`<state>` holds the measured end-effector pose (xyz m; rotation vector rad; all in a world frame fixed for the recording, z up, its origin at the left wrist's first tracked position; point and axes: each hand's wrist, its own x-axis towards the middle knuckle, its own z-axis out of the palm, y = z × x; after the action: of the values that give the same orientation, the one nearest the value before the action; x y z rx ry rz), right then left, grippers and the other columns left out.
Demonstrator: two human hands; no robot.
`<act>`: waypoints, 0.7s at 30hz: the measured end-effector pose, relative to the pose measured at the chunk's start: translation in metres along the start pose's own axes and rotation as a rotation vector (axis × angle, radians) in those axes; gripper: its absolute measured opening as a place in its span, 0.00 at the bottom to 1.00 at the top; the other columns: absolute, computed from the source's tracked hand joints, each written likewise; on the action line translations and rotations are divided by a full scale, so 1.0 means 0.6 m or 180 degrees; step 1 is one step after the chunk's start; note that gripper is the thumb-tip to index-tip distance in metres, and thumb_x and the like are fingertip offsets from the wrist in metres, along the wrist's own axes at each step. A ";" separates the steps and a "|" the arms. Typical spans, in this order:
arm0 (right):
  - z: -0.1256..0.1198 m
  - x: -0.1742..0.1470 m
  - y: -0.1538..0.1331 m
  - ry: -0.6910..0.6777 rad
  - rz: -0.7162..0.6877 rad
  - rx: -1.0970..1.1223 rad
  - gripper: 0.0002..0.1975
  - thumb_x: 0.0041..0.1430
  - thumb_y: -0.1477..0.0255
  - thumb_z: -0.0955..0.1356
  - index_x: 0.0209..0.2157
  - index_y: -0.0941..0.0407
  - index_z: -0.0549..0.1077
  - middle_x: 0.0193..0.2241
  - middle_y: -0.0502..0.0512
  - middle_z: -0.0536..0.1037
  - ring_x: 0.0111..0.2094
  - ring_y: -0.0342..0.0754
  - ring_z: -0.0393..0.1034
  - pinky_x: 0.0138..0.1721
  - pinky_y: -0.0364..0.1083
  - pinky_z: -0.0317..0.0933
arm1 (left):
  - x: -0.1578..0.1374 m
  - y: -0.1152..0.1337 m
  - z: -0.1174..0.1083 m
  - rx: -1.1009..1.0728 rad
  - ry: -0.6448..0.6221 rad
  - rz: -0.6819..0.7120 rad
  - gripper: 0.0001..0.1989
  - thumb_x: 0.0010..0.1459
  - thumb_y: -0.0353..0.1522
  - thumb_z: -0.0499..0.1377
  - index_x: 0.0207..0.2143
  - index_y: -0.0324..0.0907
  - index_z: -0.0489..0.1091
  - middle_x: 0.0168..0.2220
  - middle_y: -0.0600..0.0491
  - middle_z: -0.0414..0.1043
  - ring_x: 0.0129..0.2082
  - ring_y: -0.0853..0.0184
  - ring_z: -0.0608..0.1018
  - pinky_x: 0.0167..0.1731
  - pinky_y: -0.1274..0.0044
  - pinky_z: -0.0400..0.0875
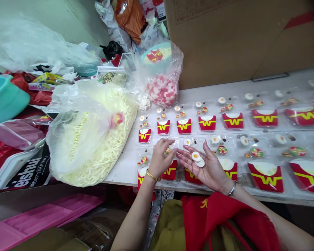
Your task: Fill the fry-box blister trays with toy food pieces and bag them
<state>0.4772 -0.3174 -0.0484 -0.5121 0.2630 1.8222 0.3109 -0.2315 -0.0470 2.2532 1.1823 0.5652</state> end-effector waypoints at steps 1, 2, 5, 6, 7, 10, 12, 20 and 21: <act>0.002 0.001 0.005 -0.0081 0.0078 -0.0007 0.25 0.66 0.58 0.59 0.52 0.64 0.66 0.46 0.69 0.74 0.47 0.55 0.71 0.48 0.53 0.67 | -0.006 0.021 -0.002 -0.0203 -0.0216 0.0156 0.16 0.59 0.37 0.58 0.49 0.44 0.68 0.44 0.48 0.67 0.45 0.63 0.70 0.46 0.71 0.64; 0.004 0.002 0.010 -0.0163 0.0137 -0.0022 0.24 0.67 0.58 0.58 0.52 0.63 0.67 0.45 0.67 0.75 0.46 0.53 0.72 0.46 0.52 0.68 | -0.013 0.040 -0.002 -0.0334 -0.0394 0.0237 0.16 0.57 0.38 0.60 0.48 0.45 0.69 0.44 0.48 0.67 0.45 0.63 0.70 0.47 0.71 0.63; 0.002 0.006 0.028 -0.0307 0.0252 -0.0148 0.22 0.68 0.60 0.57 0.50 0.62 0.68 0.41 0.63 0.77 0.42 0.50 0.74 0.44 0.50 0.70 | -0.034 0.070 0.003 -0.0585 -0.0607 0.0108 0.11 0.56 0.37 0.61 0.41 0.44 0.71 0.41 0.50 0.68 0.43 0.63 0.70 0.47 0.70 0.63; 0.000 0.007 0.034 -0.0301 0.0280 -0.0213 0.22 0.68 0.60 0.57 0.50 0.62 0.69 0.40 0.63 0.77 0.41 0.50 0.74 0.43 0.49 0.70 | -0.042 0.068 0.004 -0.0747 -0.0601 -0.0007 0.09 0.57 0.36 0.60 0.40 0.43 0.71 0.40 0.50 0.69 0.42 0.64 0.70 0.46 0.71 0.64; -0.002 0.007 0.039 -0.0278 0.0314 -0.0283 0.22 0.68 0.60 0.56 0.49 0.62 0.69 0.40 0.63 0.77 0.40 0.49 0.74 0.43 0.49 0.70 | -0.049 0.062 0.003 -0.0962 -0.0554 -0.0146 0.08 0.58 0.35 0.58 0.40 0.42 0.70 0.39 0.51 0.69 0.41 0.65 0.71 0.44 0.73 0.65; -0.005 0.005 0.050 -0.0180 0.0358 -0.0525 0.22 0.68 0.59 0.56 0.49 0.62 0.69 0.40 0.64 0.76 0.40 0.50 0.73 0.44 0.50 0.69 | -0.071 0.026 -0.012 -0.1785 -0.0143 -0.0636 0.09 0.59 0.35 0.58 0.41 0.41 0.68 0.35 0.53 0.69 0.35 0.69 0.71 0.37 0.77 0.65; -0.003 0.002 0.057 -0.0095 0.0328 -0.0767 0.21 0.68 0.60 0.58 0.48 0.61 0.69 0.40 0.64 0.75 0.40 0.51 0.73 0.44 0.51 0.68 | -0.084 0.003 -0.030 -0.2285 0.0156 -0.0931 0.10 0.57 0.36 0.60 0.39 0.40 0.67 0.34 0.54 0.68 0.34 0.70 0.70 0.36 0.78 0.65; 0.023 -0.013 0.081 -0.0139 0.0413 -0.1852 0.16 0.65 0.58 0.61 0.44 0.55 0.70 0.26 0.51 0.70 0.21 0.40 0.62 0.17 0.37 0.55 | -0.127 -0.004 -0.078 -0.2983 0.0196 -0.1355 0.13 0.52 0.36 0.65 0.36 0.38 0.68 0.31 0.55 0.67 0.30 0.74 0.69 0.32 0.82 0.64; 0.025 -0.019 0.082 -0.0128 0.0438 -0.2022 0.17 0.65 0.57 0.61 0.43 0.54 0.71 0.25 0.50 0.68 0.18 0.39 0.59 0.15 0.36 0.51 | -0.139 -0.006 -0.087 -0.2999 0.0301 -0.1422 0.14 0.51 0.36 0.65 0.36 0.38 0.68 0.31 0.55 0.68 0.30 0.74 0.70 0.32 0.82 0.65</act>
<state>0.4302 -0.3359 -0.0339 -0.9102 -0.3324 2.0381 0.2343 -0.2865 -0.0184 1.1464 1.0872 0.8228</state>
